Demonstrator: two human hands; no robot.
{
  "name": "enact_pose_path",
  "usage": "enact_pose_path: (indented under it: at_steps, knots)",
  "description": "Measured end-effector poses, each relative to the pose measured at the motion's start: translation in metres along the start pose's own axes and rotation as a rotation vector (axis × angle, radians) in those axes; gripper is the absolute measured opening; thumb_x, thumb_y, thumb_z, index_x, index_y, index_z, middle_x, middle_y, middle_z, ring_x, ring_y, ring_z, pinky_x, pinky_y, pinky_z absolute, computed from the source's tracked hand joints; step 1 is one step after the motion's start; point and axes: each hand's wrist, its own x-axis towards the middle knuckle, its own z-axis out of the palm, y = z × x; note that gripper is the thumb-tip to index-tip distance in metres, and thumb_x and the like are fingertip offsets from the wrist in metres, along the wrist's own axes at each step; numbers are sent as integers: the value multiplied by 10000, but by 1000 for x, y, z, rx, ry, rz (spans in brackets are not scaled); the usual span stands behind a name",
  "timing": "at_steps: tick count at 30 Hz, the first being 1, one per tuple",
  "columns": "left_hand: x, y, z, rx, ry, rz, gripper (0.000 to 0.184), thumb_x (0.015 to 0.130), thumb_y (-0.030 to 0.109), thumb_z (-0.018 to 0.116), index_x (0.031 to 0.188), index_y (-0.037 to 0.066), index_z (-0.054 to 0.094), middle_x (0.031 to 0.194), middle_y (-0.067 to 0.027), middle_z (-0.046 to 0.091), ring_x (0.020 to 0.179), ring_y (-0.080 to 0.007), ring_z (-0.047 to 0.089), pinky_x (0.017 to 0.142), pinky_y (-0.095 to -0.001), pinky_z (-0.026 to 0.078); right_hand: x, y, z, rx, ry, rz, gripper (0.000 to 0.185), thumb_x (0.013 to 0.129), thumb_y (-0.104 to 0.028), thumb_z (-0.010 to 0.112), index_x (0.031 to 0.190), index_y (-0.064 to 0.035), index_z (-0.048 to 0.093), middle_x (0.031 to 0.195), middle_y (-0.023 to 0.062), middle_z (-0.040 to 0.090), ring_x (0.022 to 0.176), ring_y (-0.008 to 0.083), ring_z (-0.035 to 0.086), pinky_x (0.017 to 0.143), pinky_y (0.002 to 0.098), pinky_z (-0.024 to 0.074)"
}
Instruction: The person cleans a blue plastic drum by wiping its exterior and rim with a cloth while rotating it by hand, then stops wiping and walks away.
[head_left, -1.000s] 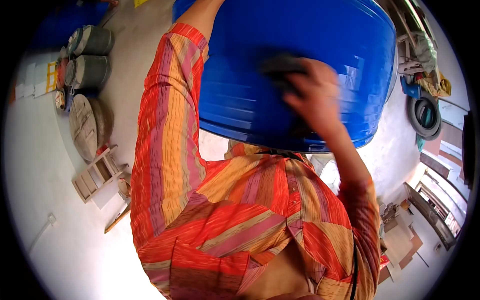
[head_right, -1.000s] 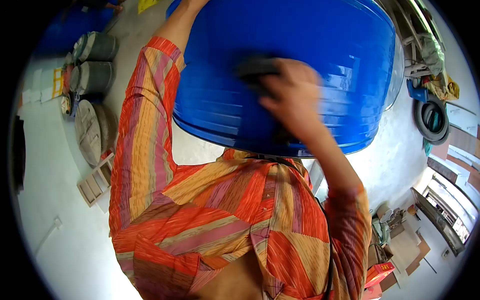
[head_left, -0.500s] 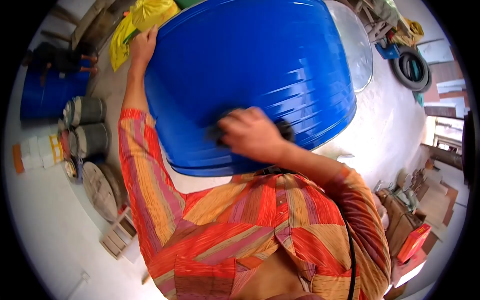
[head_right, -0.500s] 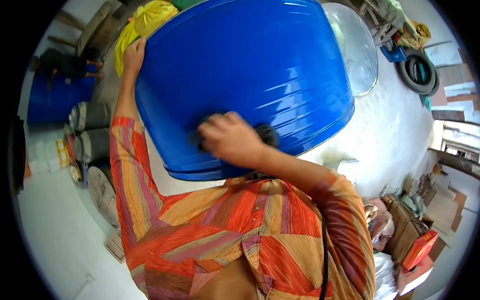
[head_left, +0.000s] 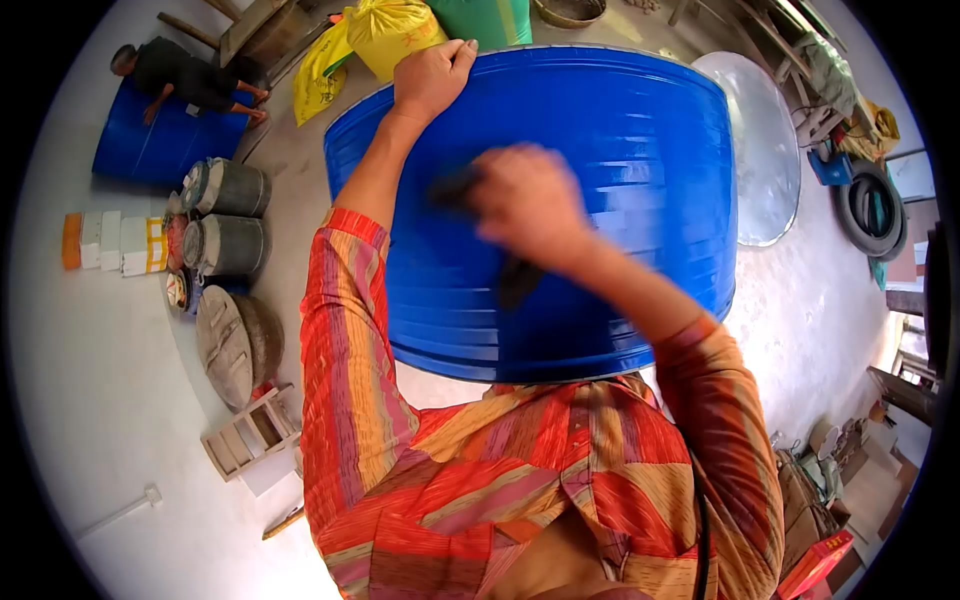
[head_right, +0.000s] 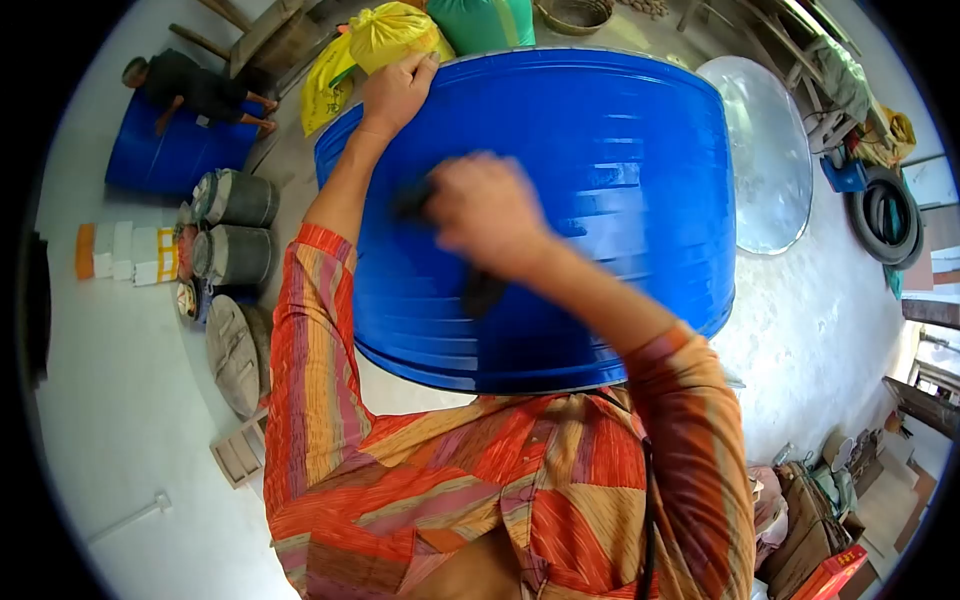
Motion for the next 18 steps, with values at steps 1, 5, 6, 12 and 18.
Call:
enact_pose_path:
  at_steps: [1, 5, 6, 12, 18]
  knots:
    - [-2, -2, -3, 4, -3, -3, 400, 939, 472, 483, 1008, 154, 716, 862, -160, 693, 827, -362, 656, 707, -433, 508, -5, 35, -15, -46, 175, 78, 244, 658, -213, 720, 893, -150, 713, 1094, 89, 621, 1047, 299, 566, 881, 417, 455]
    - [5, -9, -3, -55, 67, 36, 380, 941, 455, 480, 879, 148, 693, 749, -145, 658, 730, -347, 640, 654, -433, 497, -64, 221, -62, -98, 553, 649, 274, 804, -255, 658, 1017, -90, 711, 1108, 176, 637, 1042, 356, 589, 905, 423, 471]
    - [7, -10, 1, -89, 175, 116, 408, 946, 442, 471, 760, 137, 667, 645, -125, 627, 648, -343, 622, 599, -440, 484, -87, 256, -73, 28, 505, 887, 314, 826, -298, 645, 1051, -87, 702, 1110, 191, 627, 1033, 358, 593, 894, 423, 471]
    - [16, -10, 6, 4, 114, -34, 417, 923, 499, 462, 902, 174, 722, 802, -152, 688, 789, -384, 653, 697, -452, 512, -58, 151, -53, -212, 566, 612, 308, 724, -193, 705, 1019, -109, 712, 1148, 179, 626, 1066, 371, 567, 900, 425, 472]
    - [43, -66, -3, -447, -197, 79, 399, 954, 312, 523, 1111, -33, 650, 1030, -168, 699, 967, -242, 658, 861, -334, 485, -22, -27, 14, -73, 19, -232, 102, 707, -258, 647, 736, -166, 678, 911, -4, 528, 933, 201, 510, 745, 360, 416]
